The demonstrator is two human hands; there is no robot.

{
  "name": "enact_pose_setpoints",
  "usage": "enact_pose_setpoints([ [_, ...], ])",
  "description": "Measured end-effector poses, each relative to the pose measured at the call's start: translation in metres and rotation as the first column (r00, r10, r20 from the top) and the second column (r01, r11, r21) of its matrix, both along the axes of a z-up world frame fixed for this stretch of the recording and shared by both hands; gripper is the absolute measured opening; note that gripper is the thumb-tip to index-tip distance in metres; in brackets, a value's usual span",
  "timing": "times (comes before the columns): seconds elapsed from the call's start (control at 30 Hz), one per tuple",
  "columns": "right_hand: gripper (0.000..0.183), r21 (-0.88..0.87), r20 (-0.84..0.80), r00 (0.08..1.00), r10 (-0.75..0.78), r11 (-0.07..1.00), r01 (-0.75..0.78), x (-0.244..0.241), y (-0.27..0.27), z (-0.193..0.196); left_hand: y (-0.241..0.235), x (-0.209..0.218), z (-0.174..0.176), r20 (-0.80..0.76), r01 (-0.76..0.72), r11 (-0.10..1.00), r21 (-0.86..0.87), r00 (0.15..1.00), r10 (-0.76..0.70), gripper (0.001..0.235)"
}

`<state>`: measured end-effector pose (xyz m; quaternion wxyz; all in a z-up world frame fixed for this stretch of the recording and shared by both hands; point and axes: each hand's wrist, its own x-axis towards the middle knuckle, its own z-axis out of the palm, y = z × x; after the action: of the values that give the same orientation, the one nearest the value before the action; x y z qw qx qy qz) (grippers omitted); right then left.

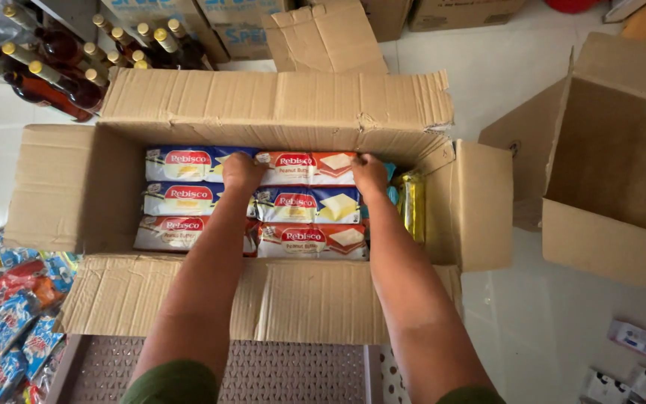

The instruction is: Packing several types of biscuit packages and snacks into a cardboard shipping box.

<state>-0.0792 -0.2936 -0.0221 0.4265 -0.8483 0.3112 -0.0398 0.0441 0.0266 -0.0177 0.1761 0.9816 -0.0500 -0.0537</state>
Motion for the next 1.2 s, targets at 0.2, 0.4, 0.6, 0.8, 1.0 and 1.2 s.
enact_pose_setpoints([
  [0.2,0.041,-0.075,0.031,0.999,-0.033,0.997,0.035,0.001,-0.005,-0.033,0.015,-0.003,-0.007,0.01,0.036,0.999,-0.013,0.999,-0.036,0.041],
  [0.4,0.042,0.008,-0.088,0.996,0.007,1.0,-0.007,-0.009,-0.008,-0.029,0.009,-0.029,0.012,0.033,-0.077,0.954,-0.29,0.995,0.09,0.03],
  [0.6,0.028,0.019,0.026,0.998,-0.058,0.998,0.058,-0.015,-0.008,-0.025,-0.018,-0.051,0.064,-0.019,-0.235,0.923,-0.305,0.97,0.241,0.027],
  [0.8,0.038,-0.042,0.026,0.997,0.07,0.997,-0.069,-0.023,-0.003,0.014,-0.02,-0.053,0.06,0.095,-0.113,0.949,-0.293,0.985,0.146,0.034],
  [1.0,0.026,0.008,-0.003,0.999,0.036,0.999,-0.036,-0.026,0.006,0.039,-0.011,-0.046,0.057,0.06,-0.024,0.929,-0.369,0.997,0.049,0.033],
  [1.2,0.014,-0.082,0.129,0.992,0.014,0.997,-0.003,-0.02,-0.004,0.015,-0.016,-0.043,0.047,0.097,-0.07,0.946,-0.318,0.99,0.106,0.026],
])
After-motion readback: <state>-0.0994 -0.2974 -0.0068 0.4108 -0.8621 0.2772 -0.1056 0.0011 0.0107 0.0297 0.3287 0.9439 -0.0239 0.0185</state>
